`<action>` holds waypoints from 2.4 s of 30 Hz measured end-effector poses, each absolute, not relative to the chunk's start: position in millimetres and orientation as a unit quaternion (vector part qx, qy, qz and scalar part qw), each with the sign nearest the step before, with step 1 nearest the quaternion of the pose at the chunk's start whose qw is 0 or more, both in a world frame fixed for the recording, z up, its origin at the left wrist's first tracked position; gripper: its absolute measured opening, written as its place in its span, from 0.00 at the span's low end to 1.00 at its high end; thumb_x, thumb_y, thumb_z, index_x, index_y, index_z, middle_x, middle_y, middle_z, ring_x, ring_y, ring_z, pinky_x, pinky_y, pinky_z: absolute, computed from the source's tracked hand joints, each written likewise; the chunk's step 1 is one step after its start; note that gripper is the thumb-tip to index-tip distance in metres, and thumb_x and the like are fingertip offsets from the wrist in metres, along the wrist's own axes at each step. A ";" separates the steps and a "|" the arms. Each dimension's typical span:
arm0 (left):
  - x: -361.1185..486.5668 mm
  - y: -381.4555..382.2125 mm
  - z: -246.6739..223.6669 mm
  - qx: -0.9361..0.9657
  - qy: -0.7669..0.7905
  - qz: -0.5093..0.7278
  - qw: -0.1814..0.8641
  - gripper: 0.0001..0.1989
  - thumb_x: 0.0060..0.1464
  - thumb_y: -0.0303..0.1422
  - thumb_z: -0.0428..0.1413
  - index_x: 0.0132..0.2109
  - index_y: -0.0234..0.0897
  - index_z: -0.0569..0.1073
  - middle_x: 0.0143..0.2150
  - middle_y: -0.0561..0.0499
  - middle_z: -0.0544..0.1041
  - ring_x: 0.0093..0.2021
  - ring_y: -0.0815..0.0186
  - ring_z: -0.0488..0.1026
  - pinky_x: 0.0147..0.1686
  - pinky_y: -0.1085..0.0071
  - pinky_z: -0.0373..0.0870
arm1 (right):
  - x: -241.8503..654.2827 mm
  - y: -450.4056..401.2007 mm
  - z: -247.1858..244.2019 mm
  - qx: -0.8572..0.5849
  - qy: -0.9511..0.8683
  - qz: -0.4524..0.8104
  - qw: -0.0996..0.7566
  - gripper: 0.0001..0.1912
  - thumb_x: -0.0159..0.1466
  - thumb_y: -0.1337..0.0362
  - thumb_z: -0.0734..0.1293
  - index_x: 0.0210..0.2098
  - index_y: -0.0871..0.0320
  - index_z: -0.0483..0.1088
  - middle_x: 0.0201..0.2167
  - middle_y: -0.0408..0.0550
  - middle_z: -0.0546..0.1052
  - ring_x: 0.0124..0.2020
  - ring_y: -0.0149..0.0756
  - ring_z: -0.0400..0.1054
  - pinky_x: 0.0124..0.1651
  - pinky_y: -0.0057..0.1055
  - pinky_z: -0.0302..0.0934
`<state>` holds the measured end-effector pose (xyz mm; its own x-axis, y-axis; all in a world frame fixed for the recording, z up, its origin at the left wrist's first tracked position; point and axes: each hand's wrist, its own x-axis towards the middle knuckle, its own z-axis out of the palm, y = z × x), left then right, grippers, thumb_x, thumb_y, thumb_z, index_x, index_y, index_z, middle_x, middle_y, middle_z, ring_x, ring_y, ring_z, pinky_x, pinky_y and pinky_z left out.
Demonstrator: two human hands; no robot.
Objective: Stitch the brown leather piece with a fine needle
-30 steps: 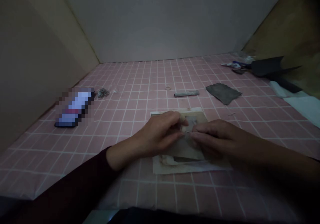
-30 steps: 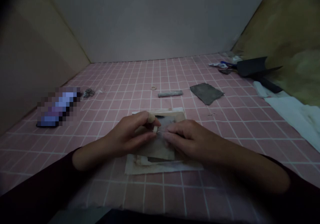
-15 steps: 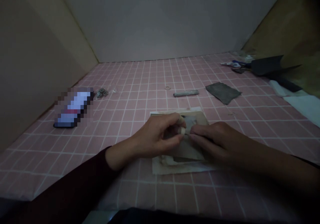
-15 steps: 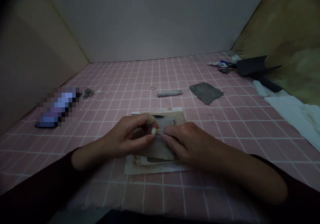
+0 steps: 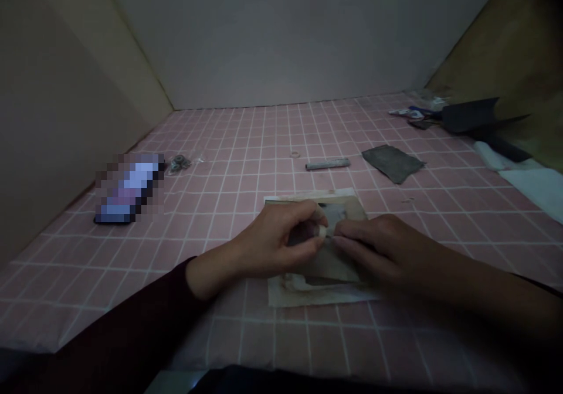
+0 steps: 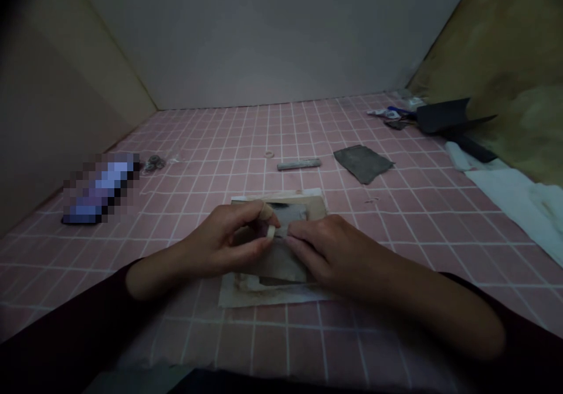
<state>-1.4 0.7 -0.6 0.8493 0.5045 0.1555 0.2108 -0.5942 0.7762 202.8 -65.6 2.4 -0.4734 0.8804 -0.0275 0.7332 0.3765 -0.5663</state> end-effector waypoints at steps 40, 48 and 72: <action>-3.1 -1.5 3.0 0.893 0.166 0.203 0.365 0.08 0.57 0.28 0.50 0.45 0.35 0.68 0.36 0.51 0.71 0.36 0.68 0.69 0.37 0.71 0.66 | 205.8 -64.1 13.3 -0.475 -0.729 0.465 0.164 0.21 0.69 0.56 0.56 0.22 0.58 0.62 0.18 0.41 0.65 0.22 0.29 0.60 0.27 0.27 0.56; -4.1 1.1 1.3 0.877 0.192 0.194 0.395 0.08 0.61 0.33 0.50 0.45 0.34 0.68 0.33 0.53 0.68 0.33 0.69 0.67 0.34 0.73 0.65 | 208.7 -63.7 9.1 -0.496 -0.758 0.396 0.154 0.18 0.69 0.58 0.56 0.24 0.58 0.63 0.19 0.40 0.65 0.22 0.29 0.60 0.27 0.28 0.53; -2.6 0.1 -0.3 0.888 0.165 0.212 0.374 0.09 0.61 0.32 0.49 0.46 0.33 0.69 0.34 0.51 0.69 0.34 0.68 0.68 0.36 0.71 0.65 | 210.9 -61.7 12.5 -0.484 -0.755 0.417 0.146 0.20 0.68 0.55 0.57 0.23 0.59 0.65 0.20 0.42 0.68 0.23 0.29 0.62 0.27 0.27 0.55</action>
